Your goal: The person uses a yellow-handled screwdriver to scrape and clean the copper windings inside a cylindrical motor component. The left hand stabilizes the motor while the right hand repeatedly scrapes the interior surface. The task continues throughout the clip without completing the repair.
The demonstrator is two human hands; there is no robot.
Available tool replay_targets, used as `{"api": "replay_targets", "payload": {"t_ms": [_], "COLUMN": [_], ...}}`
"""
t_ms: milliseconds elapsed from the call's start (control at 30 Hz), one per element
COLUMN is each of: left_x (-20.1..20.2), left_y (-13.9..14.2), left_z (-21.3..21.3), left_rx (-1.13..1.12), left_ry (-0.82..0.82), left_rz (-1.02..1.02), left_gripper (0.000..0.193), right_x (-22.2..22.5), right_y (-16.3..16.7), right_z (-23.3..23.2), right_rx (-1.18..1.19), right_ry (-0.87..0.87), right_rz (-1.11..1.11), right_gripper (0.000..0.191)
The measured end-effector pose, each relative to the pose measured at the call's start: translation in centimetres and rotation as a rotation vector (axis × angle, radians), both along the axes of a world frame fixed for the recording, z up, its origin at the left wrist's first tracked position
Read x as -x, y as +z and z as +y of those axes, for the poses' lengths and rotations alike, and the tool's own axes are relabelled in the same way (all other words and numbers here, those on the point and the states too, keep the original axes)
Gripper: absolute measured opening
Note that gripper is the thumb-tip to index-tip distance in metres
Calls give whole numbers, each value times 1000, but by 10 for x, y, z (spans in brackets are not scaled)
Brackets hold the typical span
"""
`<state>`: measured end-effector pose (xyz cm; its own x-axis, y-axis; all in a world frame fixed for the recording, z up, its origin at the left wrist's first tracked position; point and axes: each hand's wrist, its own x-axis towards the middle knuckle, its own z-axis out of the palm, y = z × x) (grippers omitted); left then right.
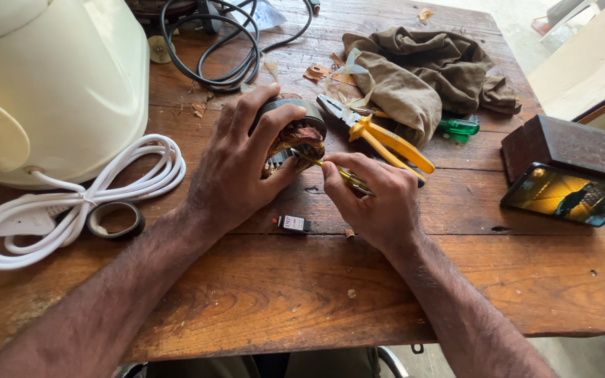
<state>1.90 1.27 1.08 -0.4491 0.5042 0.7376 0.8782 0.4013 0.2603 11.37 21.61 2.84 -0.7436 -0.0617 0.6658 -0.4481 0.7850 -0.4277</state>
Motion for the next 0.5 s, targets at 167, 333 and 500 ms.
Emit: {"api": "replay_targets", "payload": {"t_ms": [167, 333, 500], "left_x": [0, 3, 7], "left_y": [0, -2, -7], "left_z": [0, -5, -9], "left_rx": [-10, -19, -9], "left_ry": [-8, -38, -61], "left_rz": [-5, -15, -2], "left_gripper": [72, 75, 87], "right_x": [-1, 0, 1], "right_y": [1, 2, 0], "right_z": [-1, -4, -5], "right_rx": [-19, -36, -65], "right_ry": [-11, -24, -46], "right_rz": [21, 19, 35], "right_gripper": [12, 12, 12]}}
